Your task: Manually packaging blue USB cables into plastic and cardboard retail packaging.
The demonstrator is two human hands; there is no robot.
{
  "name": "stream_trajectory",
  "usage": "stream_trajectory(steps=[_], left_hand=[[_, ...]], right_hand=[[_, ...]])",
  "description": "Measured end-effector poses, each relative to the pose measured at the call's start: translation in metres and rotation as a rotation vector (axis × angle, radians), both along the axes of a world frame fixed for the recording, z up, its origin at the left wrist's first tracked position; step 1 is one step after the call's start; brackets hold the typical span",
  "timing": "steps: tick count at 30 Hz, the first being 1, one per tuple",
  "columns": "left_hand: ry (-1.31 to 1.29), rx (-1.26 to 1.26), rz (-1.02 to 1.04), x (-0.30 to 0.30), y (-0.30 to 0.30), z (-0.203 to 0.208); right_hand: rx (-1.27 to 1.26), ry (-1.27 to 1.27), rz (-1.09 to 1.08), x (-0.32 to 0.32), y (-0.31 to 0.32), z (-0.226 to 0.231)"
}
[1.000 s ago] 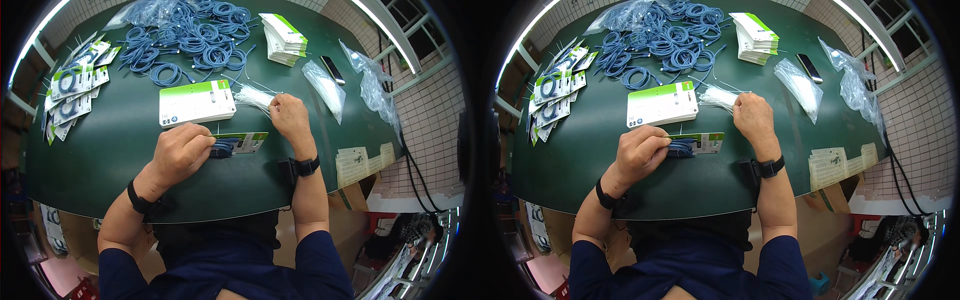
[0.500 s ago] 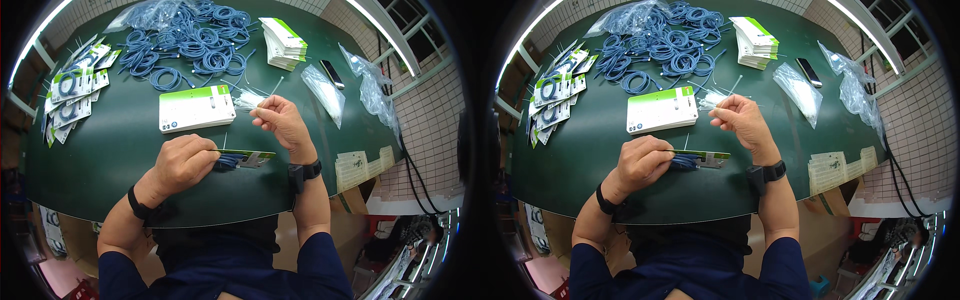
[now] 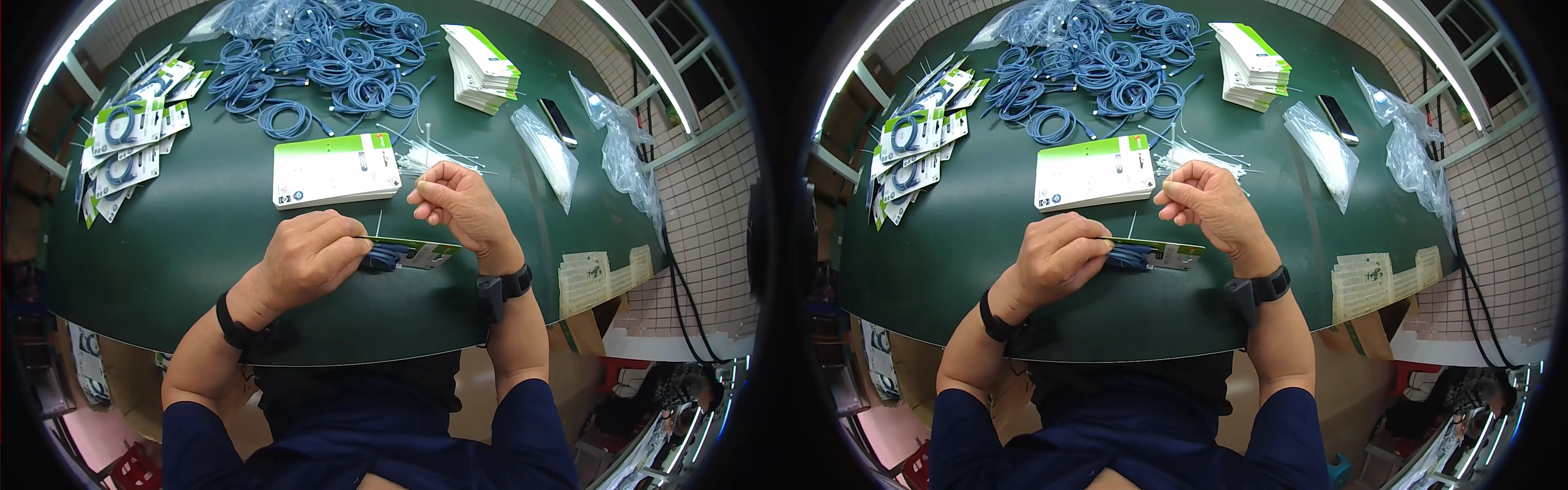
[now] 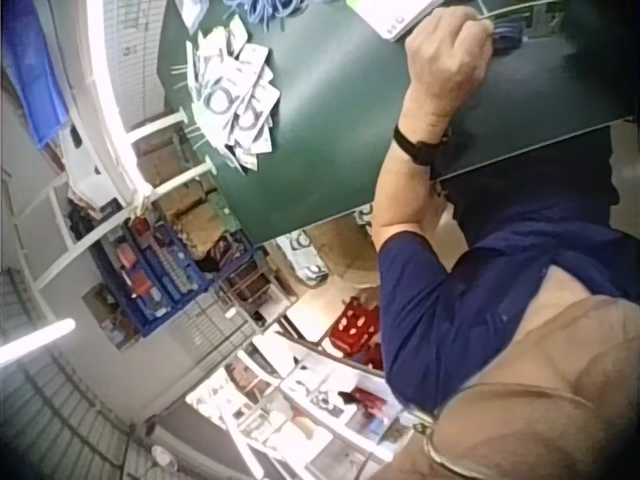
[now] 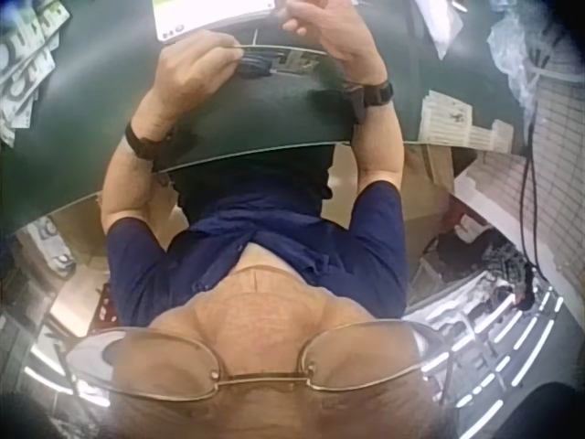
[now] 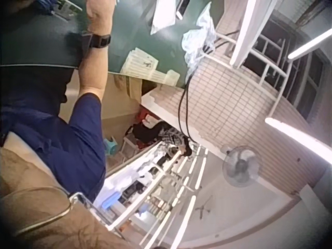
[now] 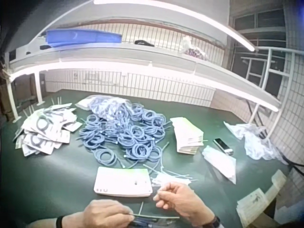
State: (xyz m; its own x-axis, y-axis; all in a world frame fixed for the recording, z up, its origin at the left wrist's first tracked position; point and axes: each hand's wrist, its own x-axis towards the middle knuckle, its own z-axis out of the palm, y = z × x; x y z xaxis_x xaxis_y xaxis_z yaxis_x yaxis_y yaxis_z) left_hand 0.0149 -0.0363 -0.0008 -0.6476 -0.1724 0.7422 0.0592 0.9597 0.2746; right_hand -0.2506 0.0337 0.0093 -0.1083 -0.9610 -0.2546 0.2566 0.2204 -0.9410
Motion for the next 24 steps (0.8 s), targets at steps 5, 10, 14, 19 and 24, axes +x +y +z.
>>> stream_trajectory(steps=[5,10,14,19,24], left_hand=[[0.010,-0.013,0.011,-0.001,-0.002,-0.001],[0.010,-0.017,0.019,0.002,-0.003,-0.001],[0.007,-0.024,0.031,0.004,-0.003,-0.003],[0.003,-0.025,0.026,0.006,-0.003,-0.004],[0.010,-0.033,0.027,0.006,-0.003,-0.005]], right_hand=[[-0.034,0.282,-0.043,0.000,-0.003,-0.008],[-0.064,0.478,-0.103,0.001,-0.008,-0.015],[-0.069,0.510,-0.106,0.002,-0.008,-0.013],[-0.086,0.351,-0.072,0.010,-0.007,-0.004],[-0.052,0.211,0.021,0.014,-0.011,0.009]])
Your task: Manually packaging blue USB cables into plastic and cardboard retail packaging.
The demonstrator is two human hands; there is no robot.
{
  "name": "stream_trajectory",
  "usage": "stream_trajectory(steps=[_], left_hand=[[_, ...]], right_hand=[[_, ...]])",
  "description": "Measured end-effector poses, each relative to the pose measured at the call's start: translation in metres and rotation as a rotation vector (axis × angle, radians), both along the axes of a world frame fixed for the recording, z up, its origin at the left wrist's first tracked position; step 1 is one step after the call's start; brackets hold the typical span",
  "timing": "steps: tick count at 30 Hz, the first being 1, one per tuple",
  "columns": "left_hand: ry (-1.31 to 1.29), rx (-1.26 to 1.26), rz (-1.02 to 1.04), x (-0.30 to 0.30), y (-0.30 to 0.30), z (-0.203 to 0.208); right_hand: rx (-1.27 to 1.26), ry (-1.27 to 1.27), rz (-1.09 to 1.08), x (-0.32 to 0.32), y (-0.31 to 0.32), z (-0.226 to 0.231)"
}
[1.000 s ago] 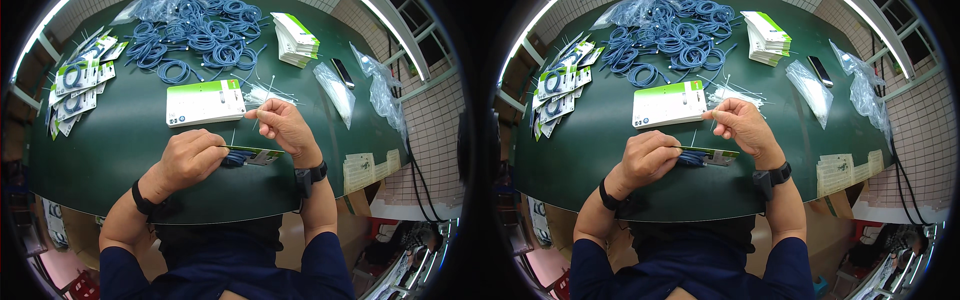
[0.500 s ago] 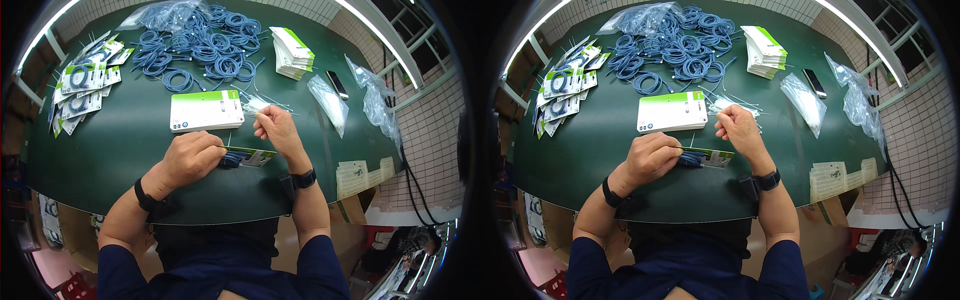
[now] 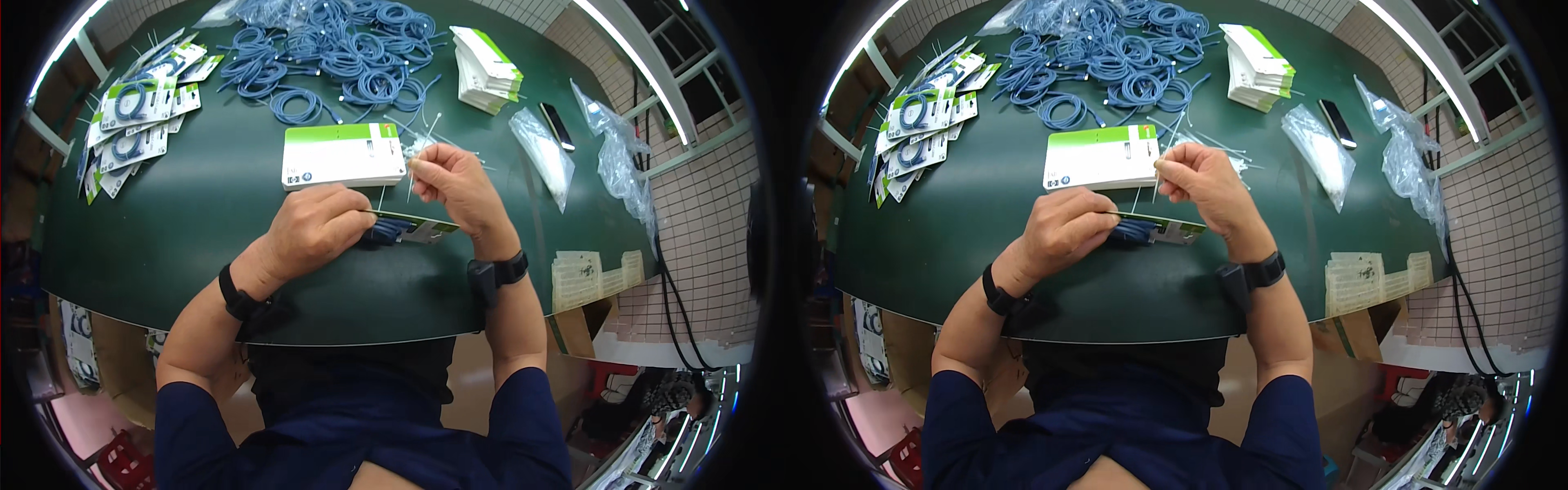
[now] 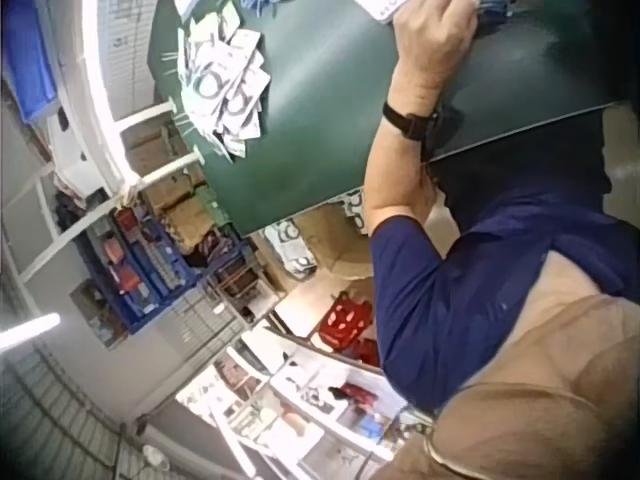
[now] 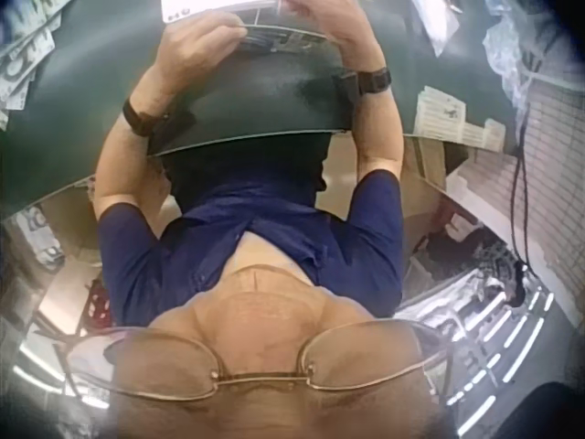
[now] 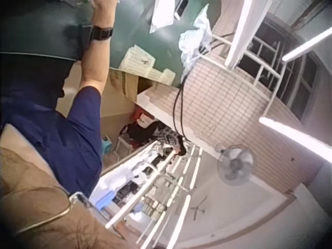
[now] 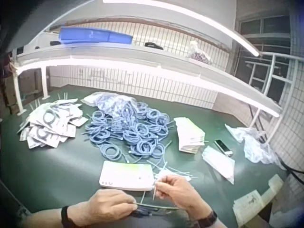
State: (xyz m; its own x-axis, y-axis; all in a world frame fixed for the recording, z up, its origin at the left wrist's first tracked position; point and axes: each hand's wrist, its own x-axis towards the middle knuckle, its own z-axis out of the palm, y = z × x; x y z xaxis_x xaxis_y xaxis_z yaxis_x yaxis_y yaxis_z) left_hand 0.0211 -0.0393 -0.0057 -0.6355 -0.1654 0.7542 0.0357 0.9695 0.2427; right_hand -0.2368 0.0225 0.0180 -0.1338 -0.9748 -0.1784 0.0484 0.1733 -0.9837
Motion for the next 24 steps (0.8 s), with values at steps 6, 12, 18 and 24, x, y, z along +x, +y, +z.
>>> stream_trajectory(steps=[6,12,18,24], left_hand=[[-0.006,-0.038,0.009,-0.004,-0.006,-0.002],[-0.040,-0.030,0.018,-0.007,-0.003,0.001],[-0.039,-0.041,0.026,-0.008,-0.002,0.001],[-0.034,-0.032,0.025,-0.007,-0.003,-0.001]], right_hand=[[0.012,-0.065,0.184,0.006,-0.008,0.007],[0.078,-0.054,0.240,0.010,-0.009,-0.008],[0.062,-0.034,0.197,0.008,-0.012,-0.017],[0.083,-0.015,0.211,0.013,-0.011,-0.016]])
